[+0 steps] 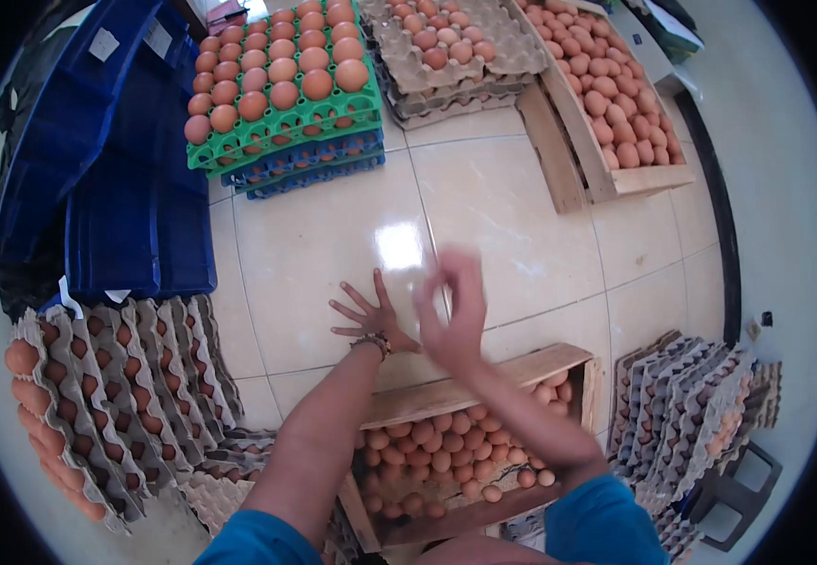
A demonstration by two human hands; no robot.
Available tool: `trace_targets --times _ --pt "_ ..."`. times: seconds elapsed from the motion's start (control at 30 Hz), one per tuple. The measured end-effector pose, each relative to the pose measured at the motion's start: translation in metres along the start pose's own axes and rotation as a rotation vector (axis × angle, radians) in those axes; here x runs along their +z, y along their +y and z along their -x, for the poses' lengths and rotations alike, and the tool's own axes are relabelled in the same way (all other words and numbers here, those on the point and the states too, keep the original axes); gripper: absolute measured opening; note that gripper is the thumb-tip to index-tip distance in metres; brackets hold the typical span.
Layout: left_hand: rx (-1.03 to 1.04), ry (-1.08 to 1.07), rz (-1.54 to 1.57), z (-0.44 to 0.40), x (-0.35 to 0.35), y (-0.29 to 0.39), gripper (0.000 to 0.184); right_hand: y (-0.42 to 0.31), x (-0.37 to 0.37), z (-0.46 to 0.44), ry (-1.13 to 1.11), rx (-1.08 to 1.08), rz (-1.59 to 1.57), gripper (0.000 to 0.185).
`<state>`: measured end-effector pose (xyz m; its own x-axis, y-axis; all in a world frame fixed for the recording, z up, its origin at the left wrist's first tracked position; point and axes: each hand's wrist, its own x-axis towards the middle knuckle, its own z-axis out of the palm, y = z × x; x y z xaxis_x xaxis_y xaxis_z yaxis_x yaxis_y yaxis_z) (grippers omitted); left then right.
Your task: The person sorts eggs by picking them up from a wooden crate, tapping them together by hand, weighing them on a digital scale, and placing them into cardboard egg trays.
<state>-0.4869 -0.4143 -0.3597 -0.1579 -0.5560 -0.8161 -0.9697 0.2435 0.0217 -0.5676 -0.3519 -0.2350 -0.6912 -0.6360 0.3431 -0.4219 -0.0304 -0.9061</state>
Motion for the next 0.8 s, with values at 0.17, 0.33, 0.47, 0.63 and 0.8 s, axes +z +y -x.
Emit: trace_targets --times 0.17,0.33,0.47,0.63,0.8 --pt "0.055 0.023 0.006 0.005 0.002 -0.004 0.173 -0.108 -0.067 0.201 -0.283 0.833 -0.199 0.018" --pt "0.079 0.064 0.025 0.01 0.007 -0.006 0.173 -0.174 -0.113 0.264 -0.259 1.089 -0.131 0.016" --pt "0.08 0.116 0.035 0.007 0.011 -0.007 0.172 -0.19 -0.145 0.277 -0.407 1.003 -0.003 0.018" --pt "0.102 0.145 0.036 0.012 0.019 -0.016 0.169 -0.26 -0.191 0.316 -0.4 0.793 -0.276 0.039" --pt "0.258 0.158 -0.02 -0.02 0.017 -0.036 0.144 -0.295 -0.213 0.384 -0.409 0.75 0.006 0.036"
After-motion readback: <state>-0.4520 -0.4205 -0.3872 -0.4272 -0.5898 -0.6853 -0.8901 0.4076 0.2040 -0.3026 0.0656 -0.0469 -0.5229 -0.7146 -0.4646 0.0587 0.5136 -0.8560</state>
